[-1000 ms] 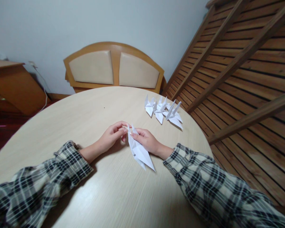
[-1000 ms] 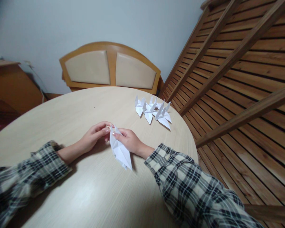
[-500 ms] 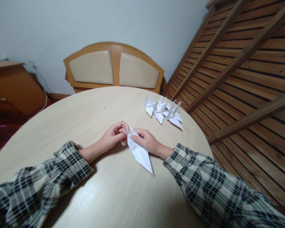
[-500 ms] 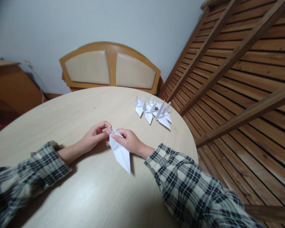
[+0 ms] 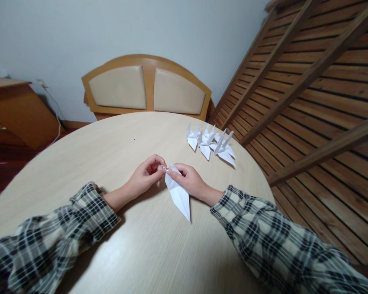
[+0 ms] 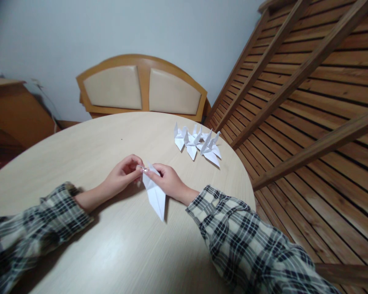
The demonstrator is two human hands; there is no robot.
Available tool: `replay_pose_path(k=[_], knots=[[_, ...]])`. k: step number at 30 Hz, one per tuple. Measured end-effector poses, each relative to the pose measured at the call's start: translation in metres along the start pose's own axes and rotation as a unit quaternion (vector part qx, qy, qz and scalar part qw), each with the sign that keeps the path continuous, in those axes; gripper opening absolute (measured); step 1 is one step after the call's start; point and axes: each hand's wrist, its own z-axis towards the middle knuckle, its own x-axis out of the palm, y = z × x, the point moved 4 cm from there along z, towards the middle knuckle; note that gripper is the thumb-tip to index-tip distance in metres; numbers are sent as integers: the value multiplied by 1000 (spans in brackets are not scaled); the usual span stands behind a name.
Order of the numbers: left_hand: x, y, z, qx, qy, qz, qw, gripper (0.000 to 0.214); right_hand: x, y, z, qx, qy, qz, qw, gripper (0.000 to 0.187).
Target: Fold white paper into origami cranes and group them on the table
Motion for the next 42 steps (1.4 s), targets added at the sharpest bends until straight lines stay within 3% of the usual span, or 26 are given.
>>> replay_pose_path(k=[7,28,36,42], knots=[[0,0,-2,16,7,23,1000,14,-3,2,1,-11,-34,7,999,36],[1,-1,-2,-4,1,11,1000,17,-6,3,2,-35,-57,12,998,25],[-2,5,1,-47,8,54,997,36,-5,3,2,-39,-46,6,998,22],[0,12,1,-61,45,69,995,44,-2,2,2,-39,-19,14,999,21]])
